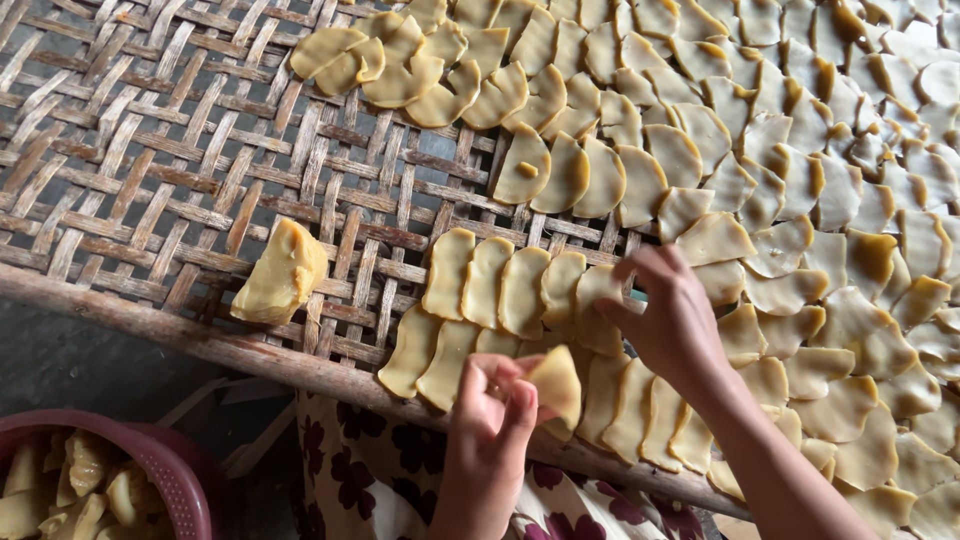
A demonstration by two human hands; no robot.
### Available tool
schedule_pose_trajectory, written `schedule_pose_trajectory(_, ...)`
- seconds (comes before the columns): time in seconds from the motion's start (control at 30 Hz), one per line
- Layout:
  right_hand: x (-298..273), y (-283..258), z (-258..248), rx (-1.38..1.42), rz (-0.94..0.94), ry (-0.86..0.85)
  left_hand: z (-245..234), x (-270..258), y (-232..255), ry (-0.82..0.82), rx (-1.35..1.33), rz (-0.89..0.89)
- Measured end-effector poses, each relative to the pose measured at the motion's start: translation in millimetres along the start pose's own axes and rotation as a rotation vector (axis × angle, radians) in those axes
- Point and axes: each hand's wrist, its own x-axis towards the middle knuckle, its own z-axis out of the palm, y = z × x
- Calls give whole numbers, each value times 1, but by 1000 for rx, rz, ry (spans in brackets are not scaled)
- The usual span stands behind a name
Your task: The person takes thin, yellowish slices from a pink bowl and arranges them in overlapping rows on a large woven bamboo tray. The person handles the slices by hand, placing them one by one to cover the tray surface.
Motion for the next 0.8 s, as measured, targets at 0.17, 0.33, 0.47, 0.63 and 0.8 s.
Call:
schedule_pose_trajectory(0.17, -17, 16, -27, 277, -67, -266, 15, 13, 10, -116, -68, -277)
schedule_pose_trajectory(0.33, -22, 41, -32, 381, 129, -483, 48, 27, 7, -316, -44, -541)
schedule_pose_trajectory(0.47, 1, 59, -22, 490, 319, -341, 58, 31, 5, -288, -85, -610)
schedule_pose_trajectory(0.63, 11, 59, -13, 75, 130, -76, 44, 31, 4, -239, -125, -470)
schedule_pose_trajectory(0.8, 6, 45, -22, -22, 154, -90, 24, 31, 13, -165, -17, -365)
